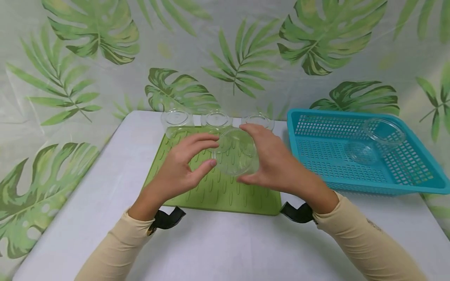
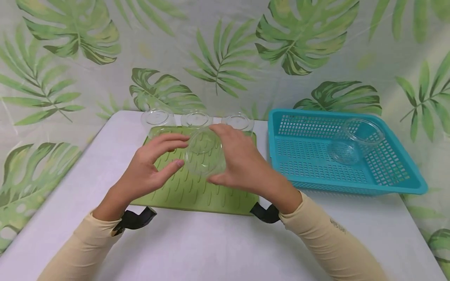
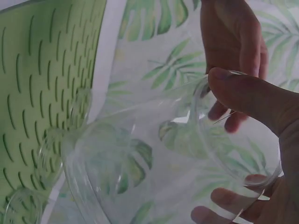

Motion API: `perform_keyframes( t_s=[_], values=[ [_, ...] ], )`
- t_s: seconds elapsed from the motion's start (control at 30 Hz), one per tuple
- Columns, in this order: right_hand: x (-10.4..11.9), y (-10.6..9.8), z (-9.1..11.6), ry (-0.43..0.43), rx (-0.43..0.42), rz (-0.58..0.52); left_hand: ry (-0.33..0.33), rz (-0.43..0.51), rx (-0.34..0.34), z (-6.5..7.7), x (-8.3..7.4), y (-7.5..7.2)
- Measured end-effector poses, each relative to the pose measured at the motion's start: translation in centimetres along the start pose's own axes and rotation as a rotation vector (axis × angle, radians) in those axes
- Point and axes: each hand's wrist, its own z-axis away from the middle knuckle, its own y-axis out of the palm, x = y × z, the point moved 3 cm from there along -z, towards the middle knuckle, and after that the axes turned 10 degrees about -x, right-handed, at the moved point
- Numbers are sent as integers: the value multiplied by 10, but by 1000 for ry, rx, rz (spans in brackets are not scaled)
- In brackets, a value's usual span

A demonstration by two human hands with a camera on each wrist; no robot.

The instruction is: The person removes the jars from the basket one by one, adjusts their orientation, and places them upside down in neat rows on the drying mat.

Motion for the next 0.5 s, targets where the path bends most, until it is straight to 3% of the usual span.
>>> perform_keyframes(
  t_s=[0.1, 0.33, 0.5],
  values=[
    [4, 8, 2, -58, -45, 61, -39, -29, 59, 1, 1, 6],
    [11, 27, 10, -137, -169, 130, -224, -73, 207, 5, 3, 19],
    [14, 36, 12, -173, -248, 186, -278, -76, 253, 7, 3, 22]
  ],
)
